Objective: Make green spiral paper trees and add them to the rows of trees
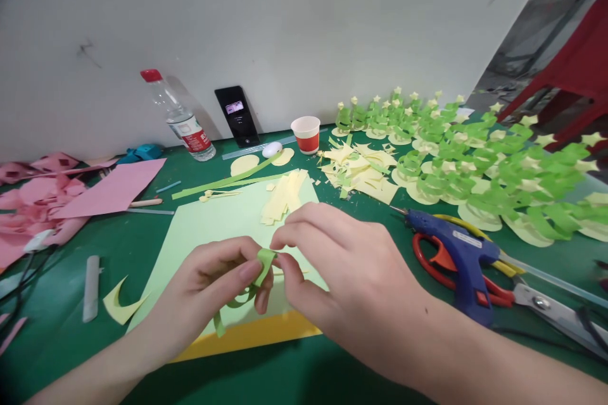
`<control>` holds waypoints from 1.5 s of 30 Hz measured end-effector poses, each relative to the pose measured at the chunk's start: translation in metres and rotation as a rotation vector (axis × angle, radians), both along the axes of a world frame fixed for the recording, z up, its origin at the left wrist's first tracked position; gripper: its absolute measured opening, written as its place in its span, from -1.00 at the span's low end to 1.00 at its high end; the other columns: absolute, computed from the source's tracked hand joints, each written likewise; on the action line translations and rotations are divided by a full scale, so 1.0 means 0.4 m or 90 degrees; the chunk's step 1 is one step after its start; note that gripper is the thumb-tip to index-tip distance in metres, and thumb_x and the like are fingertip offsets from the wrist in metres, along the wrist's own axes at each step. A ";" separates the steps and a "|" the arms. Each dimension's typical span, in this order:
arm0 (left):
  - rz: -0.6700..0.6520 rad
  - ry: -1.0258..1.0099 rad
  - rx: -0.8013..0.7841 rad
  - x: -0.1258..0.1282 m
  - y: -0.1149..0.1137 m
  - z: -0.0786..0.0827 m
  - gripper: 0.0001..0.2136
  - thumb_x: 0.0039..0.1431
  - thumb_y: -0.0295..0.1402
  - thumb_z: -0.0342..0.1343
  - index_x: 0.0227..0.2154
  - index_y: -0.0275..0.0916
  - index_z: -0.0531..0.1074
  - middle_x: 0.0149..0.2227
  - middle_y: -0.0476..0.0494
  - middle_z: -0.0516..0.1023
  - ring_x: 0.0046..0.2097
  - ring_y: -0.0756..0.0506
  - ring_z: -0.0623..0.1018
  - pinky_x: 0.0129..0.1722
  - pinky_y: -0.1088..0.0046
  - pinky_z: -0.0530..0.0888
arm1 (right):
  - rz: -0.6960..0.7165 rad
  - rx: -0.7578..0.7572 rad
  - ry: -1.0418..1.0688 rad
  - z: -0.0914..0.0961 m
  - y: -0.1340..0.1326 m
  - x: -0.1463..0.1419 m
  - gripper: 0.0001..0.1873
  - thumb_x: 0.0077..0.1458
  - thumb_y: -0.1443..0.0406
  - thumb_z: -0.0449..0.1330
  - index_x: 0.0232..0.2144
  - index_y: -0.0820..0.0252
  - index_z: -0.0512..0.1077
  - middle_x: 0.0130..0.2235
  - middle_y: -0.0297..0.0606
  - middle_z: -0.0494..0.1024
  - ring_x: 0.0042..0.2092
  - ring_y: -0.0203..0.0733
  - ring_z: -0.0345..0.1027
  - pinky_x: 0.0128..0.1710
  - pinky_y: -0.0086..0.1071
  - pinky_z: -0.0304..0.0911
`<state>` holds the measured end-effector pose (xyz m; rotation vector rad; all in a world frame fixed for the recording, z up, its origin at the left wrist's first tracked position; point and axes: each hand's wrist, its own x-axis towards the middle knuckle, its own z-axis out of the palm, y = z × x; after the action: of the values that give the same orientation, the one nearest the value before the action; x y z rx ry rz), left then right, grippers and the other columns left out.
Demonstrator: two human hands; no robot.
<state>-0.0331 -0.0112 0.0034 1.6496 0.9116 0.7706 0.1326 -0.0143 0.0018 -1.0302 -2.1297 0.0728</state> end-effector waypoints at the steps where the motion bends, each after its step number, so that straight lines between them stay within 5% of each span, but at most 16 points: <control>1: 0.005 -0.002 0.005 0.000 0.000 0.000 -0.79 0.11 -0.45 -0.05 -0.60 -0.24 0.34 -0.64 0.05 0.39 -0.59 0.07 0.36 -0.60 0.62 0.32 | 0.006 -0.063 0.040 0.003 0.003 0.000 -0.81 -0.01 0.44 -0.01 -0.47 0.20 0.39 -0.47 -0.27 0.49 -0.51 -0.37 0.33 -0.60 -0.54 0.20; 7: 0.015 0.040 0.089 0.000 -0.001 -0.011 -0.83 0.09 -0.50 -0.05 -0.53 -0.21 0.39 -0.64 0.06 0.38 -0.55 0.04 0.39 -0.56 0.60 0.35 | 0.077 -0.418 0.140 0.017 0.014 0.008 -0.86 -0.01 0.30 0.08 -0.52 0.17 0.42 -0.48 -0.33 0.50 -0.50 -0.38 0.32 -0.63 -0.58 0.21; 14: 0.045 0.180 0.363 0.003 -0.011 -0.012 -0.85 0.03 -0.54 -0.01 -0.59 -0.24 0.33 -0.64 0.05 0.39 -0.56 0.04 0.32 -0.13 0.32 0.37 | 0.072 -0.526 0.158 0.015 0.015 0.002 -0.88 -0.08 0.31 0.13 -0.56 0.16 0.45 -0.50 -0.36 0.50 -0.49 -0.37 0.30 -0.58 -0.58 0.22; 22: 0.030 0.207 0.343 0.000 -0.003 -0.016 -0.81 0.08 -0.50 -0.04 -0.62 -0.24 0.32 -0.65 0.09 0.38 -0.58 0.07 0.30 -0.01 0.28 0.32 | 0.104 -0.644 0.233 0.016 0.019 0.012 -0.93 -0.13 0.34 0.14 -0.58 0.21 0.32 -0.57 -0.44 0.30 -0.65 -0.52 -0.01 -0.73 -0.61 -0.01; 25: 0.017 0.198 0.308 0.001 -0.002 -0.017 -0.81 0.07 -0.51 -0.03 -0.61 -0.24 0.33 -0.62 0.09 0.41 -0.58 0.07 0.32 0.04 0.29 0.29 | 0.098 -0.628 0.272 0.016 0.019 0.010 -0.94 -0.14 0.38 0.15 -0.58 0.20 0.32 -0.57 -0.45 0.32 -0.65 -0.52 0.02 -0.72 -0.62 0.01; 31: 0.034 0.164 0.221 -0.003 0.002 -0.015 -0.82 0.08 -0.52 -0.05 -0.57 -0.22 0.37 -0.55 0.04 0.50 -0.44 -0.01 0.46 -0.07 0.32 0.37 | -0.002 -0.421 0.336 0.023 0.028 0.018 -0.92 -0.16 0.29 0.21 -0.48 0.14 0.41 -0.46 -0.35 0.46 -0.48 -0.37 0.32 -0.59 -0.56 0.22; 37: 0.045 0.170 0.229 0.003 0.008 -0.025 -0.84 0.06 -0.52 -0.02 -0.53 -0.21 0.41 -0.52 0.02 0.54 -0.42 -0.04 0.48 -0.17 0.32 0.40 | 0.066 -0.526 0.233 0.019 0.032 0.015 -0.91 -0.09 0.26 0.15 -0.50 0.17 0.42 -0.47 -0.32 0.46 -0.45 -0.32 0.32 -0.59 -0.51 0.23; 45: 0.104 0.135 0.229 -0.005 0.012 -0.015 -0.90 0.04 -0.49 0.04 -0.42 -0.21 0.44 -0.42 -0.03 0.54 -0.36 -0.05 0.51 -0.39 0.51 0.43 | 0.084 -0.518 0.198 0.025 0.033 0.020 -0.90 -0.09 0.35 0.14 -0.59 0.15 0.32 -0.43 -0.37 0.44 -0.42 -0.37 0.28 -0.55 -0.55 0.20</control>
<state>-0.0349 -0.0065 -0.0026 2.0173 1.1155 0.9243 0.1405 -0.0010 0.0117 -1.2058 -1.8821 1.1603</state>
